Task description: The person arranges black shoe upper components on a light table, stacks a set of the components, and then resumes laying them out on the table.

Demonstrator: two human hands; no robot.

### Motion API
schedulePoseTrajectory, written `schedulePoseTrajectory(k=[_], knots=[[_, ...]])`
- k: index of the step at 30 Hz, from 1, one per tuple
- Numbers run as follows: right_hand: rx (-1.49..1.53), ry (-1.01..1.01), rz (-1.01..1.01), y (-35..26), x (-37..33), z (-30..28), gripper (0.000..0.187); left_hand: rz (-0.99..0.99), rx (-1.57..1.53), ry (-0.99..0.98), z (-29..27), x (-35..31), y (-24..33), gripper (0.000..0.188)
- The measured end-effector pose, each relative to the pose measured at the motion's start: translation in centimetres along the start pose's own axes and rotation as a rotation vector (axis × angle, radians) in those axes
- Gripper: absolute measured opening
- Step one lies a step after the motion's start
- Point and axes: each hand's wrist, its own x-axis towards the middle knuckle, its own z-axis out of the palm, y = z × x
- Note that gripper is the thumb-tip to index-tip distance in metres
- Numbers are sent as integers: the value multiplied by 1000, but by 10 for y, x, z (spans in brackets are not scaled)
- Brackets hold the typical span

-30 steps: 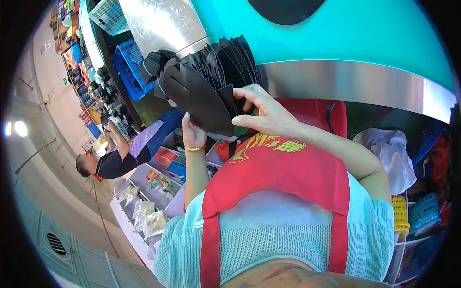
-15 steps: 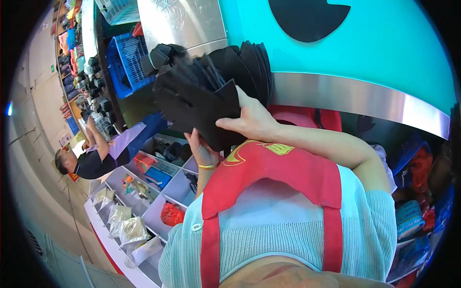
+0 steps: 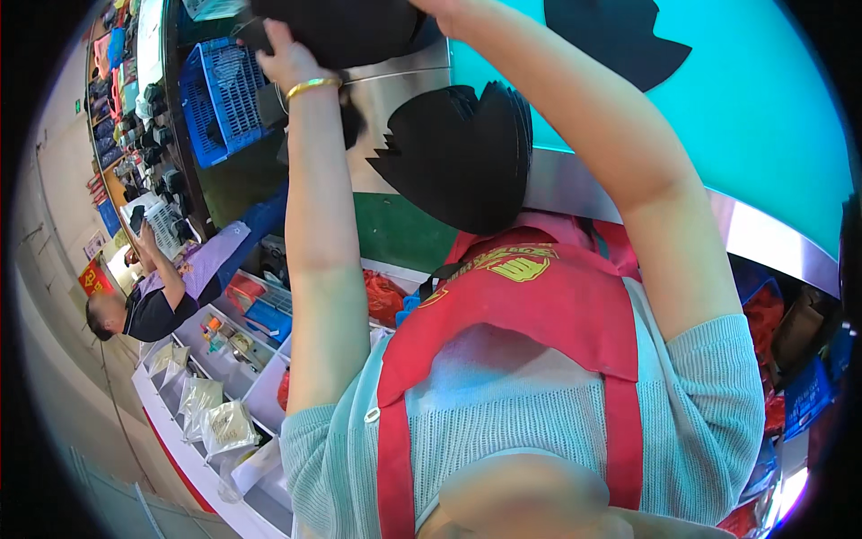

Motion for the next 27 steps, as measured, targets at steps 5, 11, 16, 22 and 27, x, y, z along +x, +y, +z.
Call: schedulePoseTrajectory(k=[5, 11, 16, 22, 27], knots=[[27, 115, 260, 37, 74, -25, 59, -366, -289, -339, 17, -1, -27, 69], [31, 171, 359, 39, 102, -22, 75, -606, -731, -358, 15, -65, -31, 41], [-215, 420, 296, 69, 138, 2, 54, -659, -536, -373, 5, -86, -47, 15], [-474, 347, 264, 39, 121, -8, 70, -722, -433, -684, -53, -151, 51, 29], [-890, 271, -217, 4, 18, -81, 92, -774, -172, -510, -121, -224, 54, 52]])
